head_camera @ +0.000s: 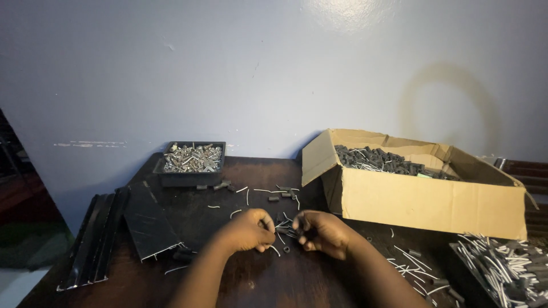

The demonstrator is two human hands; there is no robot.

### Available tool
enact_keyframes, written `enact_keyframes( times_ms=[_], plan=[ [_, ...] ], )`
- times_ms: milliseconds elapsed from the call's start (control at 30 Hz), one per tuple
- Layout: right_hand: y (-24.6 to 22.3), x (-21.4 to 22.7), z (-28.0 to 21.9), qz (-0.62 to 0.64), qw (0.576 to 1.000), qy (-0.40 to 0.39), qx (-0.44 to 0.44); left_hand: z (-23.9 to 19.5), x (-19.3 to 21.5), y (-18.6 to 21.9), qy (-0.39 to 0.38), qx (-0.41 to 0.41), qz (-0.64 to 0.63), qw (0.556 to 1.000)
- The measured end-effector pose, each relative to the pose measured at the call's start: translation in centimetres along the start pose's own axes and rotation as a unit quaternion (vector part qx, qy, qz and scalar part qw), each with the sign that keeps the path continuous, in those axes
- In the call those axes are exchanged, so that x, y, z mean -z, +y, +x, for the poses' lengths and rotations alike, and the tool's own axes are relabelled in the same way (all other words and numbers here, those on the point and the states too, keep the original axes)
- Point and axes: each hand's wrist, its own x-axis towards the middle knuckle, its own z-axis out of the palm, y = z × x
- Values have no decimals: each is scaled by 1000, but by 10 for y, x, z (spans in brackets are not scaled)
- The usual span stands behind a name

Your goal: Removing winding material from small metal clips and sorting them into a box

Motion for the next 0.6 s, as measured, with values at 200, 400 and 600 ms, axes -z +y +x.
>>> enact_keyframes(
  times_ms=[200, 400, 600],
  plan=[
    [-17, -30, -31, -340, 940, 23, 27, -19, 1, 23, 14, 22, 43, 999],
    [-1, -25, -16, -532, 833, 0, 152, 5, -1, 5, 67, 22, -21, 997],
    [-9, -38, -21, -172, 982, 65, 36, 25, -7, -7, 153, -103, -77, 980]
  ],
)
